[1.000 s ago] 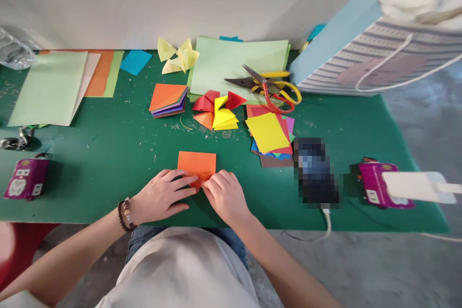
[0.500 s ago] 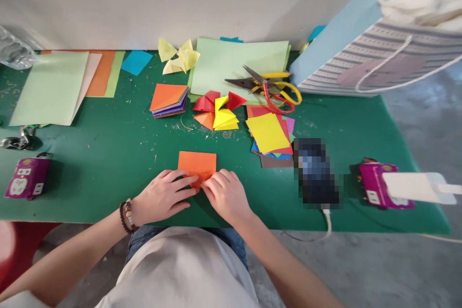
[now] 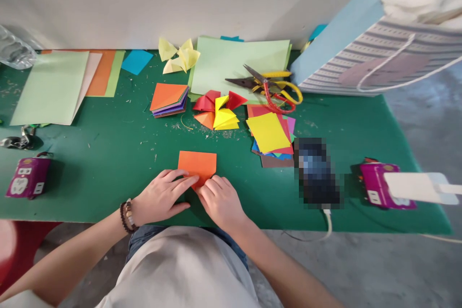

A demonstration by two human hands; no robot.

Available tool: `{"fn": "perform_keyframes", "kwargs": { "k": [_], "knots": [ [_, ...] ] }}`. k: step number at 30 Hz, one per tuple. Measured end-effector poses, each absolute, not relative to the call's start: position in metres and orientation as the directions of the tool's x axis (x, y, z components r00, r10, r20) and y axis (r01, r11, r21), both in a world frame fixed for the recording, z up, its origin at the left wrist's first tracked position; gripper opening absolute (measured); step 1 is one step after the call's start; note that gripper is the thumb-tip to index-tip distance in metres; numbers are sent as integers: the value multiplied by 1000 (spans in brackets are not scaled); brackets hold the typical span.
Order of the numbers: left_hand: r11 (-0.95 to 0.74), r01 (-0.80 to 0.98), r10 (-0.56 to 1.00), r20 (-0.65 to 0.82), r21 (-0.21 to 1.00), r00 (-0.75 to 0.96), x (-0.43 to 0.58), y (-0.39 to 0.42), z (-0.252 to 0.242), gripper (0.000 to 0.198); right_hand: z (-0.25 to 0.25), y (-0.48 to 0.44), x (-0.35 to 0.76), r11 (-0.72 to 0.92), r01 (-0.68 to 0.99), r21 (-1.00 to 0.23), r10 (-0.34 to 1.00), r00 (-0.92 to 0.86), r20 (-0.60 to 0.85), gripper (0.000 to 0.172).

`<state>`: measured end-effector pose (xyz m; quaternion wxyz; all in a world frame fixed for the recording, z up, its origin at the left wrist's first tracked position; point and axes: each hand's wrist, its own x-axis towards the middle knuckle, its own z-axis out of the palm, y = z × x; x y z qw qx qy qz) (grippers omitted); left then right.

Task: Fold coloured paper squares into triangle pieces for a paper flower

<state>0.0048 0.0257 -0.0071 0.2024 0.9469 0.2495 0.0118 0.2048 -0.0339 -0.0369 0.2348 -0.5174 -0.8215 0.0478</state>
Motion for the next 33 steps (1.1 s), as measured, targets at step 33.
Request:
{"fn": "perform_keyframes", "kwargs": {
  "k": [33],
  "knots": [
    [-824, 415, 434, -42, 387, 900, 1, 26, -7, 41, -27, -50, 208, 159, 707, -689, 971, 13, 237, 10]
  ]
}}
